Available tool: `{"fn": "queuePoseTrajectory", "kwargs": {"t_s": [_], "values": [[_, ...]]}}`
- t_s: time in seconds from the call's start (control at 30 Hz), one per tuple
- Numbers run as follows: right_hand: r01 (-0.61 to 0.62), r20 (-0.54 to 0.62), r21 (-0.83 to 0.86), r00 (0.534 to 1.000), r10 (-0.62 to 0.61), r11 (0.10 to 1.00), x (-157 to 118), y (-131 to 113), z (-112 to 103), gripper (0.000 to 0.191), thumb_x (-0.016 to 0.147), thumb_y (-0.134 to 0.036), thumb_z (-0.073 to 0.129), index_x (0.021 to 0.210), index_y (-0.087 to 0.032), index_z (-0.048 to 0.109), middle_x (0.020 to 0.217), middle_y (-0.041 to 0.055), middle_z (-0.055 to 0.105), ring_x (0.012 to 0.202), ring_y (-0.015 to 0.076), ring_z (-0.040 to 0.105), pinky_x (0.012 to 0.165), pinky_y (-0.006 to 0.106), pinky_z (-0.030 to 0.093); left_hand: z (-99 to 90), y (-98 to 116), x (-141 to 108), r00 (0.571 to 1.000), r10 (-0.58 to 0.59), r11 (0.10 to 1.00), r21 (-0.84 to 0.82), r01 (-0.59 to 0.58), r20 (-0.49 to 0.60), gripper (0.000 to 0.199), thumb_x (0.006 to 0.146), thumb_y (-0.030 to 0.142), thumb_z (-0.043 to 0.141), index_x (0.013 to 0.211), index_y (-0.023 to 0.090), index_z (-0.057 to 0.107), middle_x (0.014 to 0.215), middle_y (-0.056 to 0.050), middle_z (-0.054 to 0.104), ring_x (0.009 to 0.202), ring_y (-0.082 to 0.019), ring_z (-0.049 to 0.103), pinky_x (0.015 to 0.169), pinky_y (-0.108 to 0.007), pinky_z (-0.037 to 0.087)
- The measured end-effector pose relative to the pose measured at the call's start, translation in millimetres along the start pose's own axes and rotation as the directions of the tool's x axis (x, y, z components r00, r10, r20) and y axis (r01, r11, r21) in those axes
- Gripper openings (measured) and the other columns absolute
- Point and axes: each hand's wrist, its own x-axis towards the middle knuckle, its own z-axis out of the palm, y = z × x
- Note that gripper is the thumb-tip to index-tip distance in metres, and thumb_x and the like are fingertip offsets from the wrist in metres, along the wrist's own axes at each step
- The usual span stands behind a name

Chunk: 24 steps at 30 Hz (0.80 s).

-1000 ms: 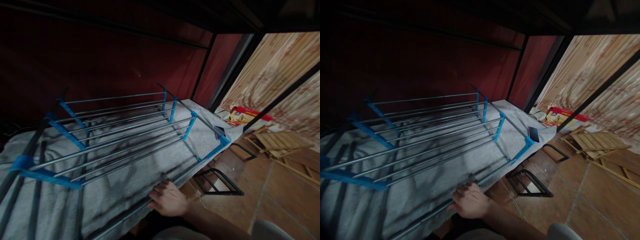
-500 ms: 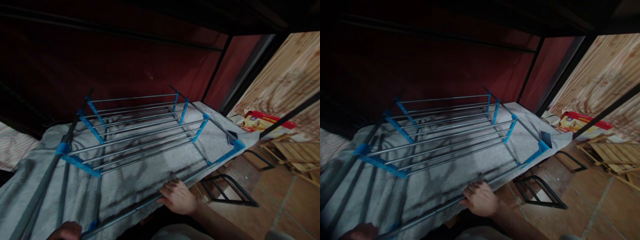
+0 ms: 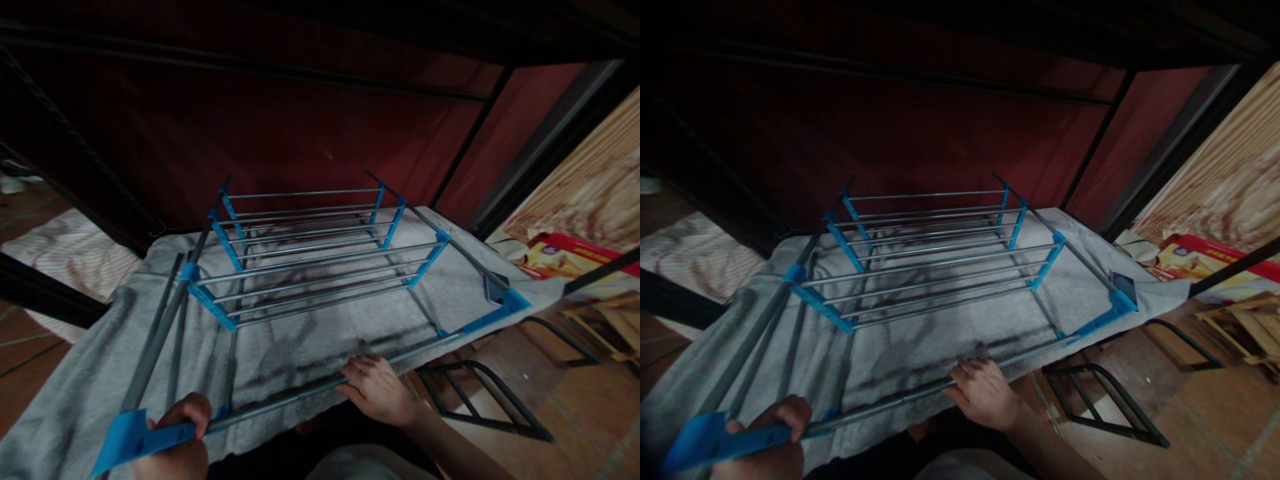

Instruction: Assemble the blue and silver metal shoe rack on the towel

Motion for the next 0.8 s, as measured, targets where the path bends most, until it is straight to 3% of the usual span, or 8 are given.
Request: {"fn": "queuePoseTrajectory", "kwargs": {"t_s": [0.1,0.33,0.8], "values": [[0.000,-0.009,0.002,1.000,0.000,1.000,0,-1,-1,0.019,0.097,-0.041,0.055,0.094,-0.024,0.064,0.093,-0.0002,0.071,0.088,0.0185,0.065,0.077,0.031,0.040,0.2,-2,2,0.998,-0.006,0.996,-0.087,0.012,0.062,0.066,0.089,0.065,0.028,0.044,0.022,0.049,0.044,-0.005,0.044,0.049,-0.021,0.044,0.055,-0.037,0.031],[-0.009,-0.021,-0.013,1.000,0.008,1.000,1,-4,-2,0.019,0.096,-0.040,0.058,0.094,-0.022,0.065,0.092,0.0018,0.071,0.088,0.0191,0.065,0.078,0.031,0.041,0.7,-10,2,0.999,-0.012,0.996,-0.092,0.014,0.031,0.065,0.089,0.065,0.029,0.043,0.022,0.046,0.045,-0.006,0.044,0.050,-0.021,0.044,0.055,-0.036,0.031],[0.005,-0.005,-0.009,1.000,-0.005,1.000,-1,-3,-1,0.018,0.098,-0.037,0.055,0.092,-0.022,0.063,0.091,0.0016,0.069,0.087,0.0195,0.063,0.079,0.032,0.039,11.8,20,0,0.996,-0.064,0.990,-0.121,0.072,0.066,0.064,0.086,0.064,0.028,0.040,0.023,0.044,0.042,-0.005,0.039,0.047,-0.019,0.041,0.051,-0.035,0.031]]}}
